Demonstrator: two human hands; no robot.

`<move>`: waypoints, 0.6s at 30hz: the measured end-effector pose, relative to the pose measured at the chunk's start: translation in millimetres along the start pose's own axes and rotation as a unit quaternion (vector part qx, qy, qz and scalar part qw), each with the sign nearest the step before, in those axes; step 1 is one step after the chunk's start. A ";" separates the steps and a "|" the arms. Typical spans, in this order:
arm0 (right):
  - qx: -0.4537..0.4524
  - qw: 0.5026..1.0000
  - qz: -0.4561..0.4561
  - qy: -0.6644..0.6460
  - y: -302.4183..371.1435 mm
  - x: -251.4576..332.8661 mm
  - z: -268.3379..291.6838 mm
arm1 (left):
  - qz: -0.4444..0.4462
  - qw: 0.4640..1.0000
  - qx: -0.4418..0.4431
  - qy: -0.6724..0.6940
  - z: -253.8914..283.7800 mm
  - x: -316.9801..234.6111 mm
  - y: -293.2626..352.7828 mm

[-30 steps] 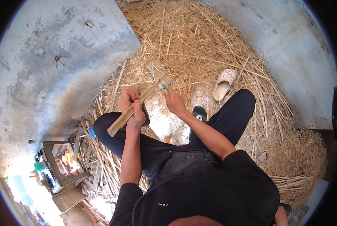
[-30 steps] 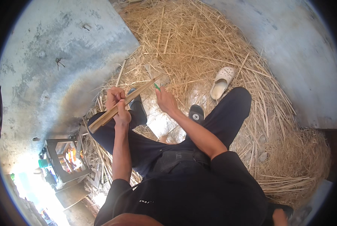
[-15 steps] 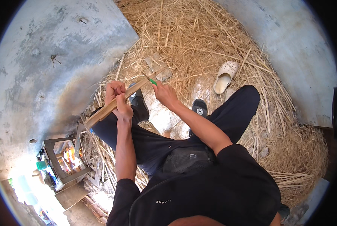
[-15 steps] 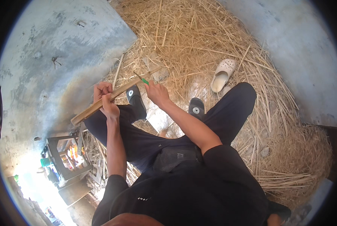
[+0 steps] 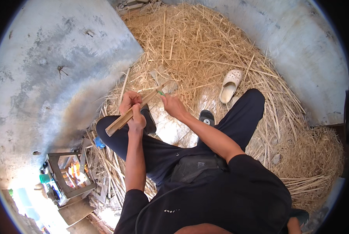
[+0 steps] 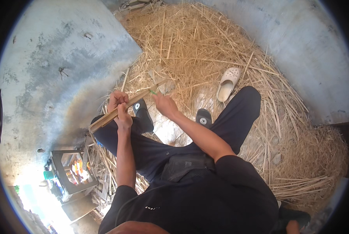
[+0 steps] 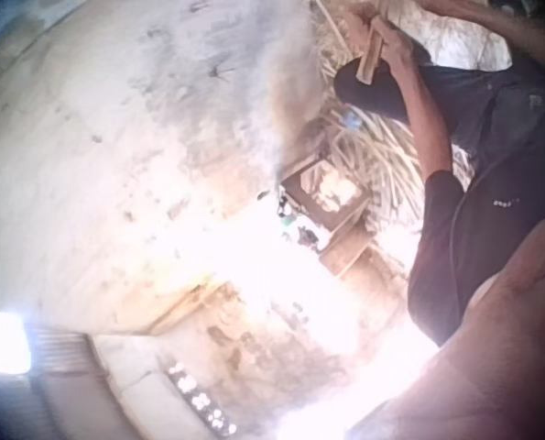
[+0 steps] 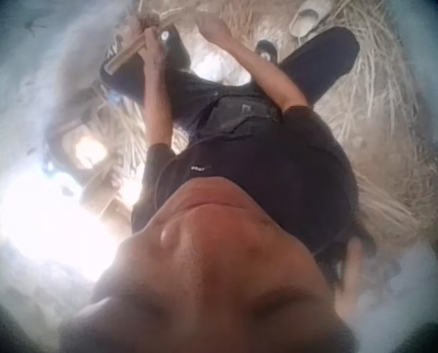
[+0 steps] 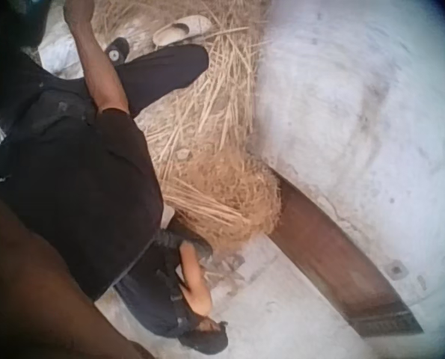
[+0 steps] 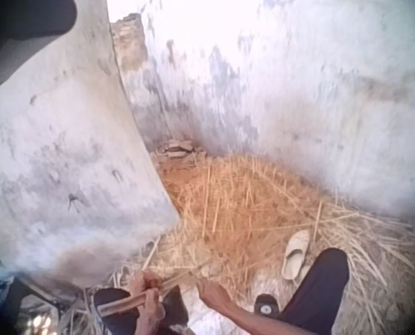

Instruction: The person strips bark or outer layers from a wooden stick using a small knife.

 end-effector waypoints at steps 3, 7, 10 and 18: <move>-0.041 0.994 -0.102 0.018 -21.4 -59.9 -25.6 | 0.019 1.000 0.014 0.006 -0.6 -1.3 6.6; -0.032 0.995 -0.081 0.049 -24.3 -55.3 -16.9 | 0.050 0.999 0.011 0.018 2.9 -0.2 7.8; -0.019 0.998 -0.067 0.006 -7.6 -10.6 2.7 | 0.020 0.998 0.061 0.005 5.8 -1.5 10.8; -0.097 0.993 -0.029 0.060 -27.0 -45.6 -1.9 | -0.039 0.953 0.295 -0.051 -16.7 -16.2 15.5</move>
Point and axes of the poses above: each hand's wrist, its own y-axis away from the middle knuckle, its own z-axis out of the back of the hand, x = y × z, the point moved 5 cm from there along -y, towards the middle knuckle, and after that the axes turned 10 degrees about -z, right-handed, at the moved point
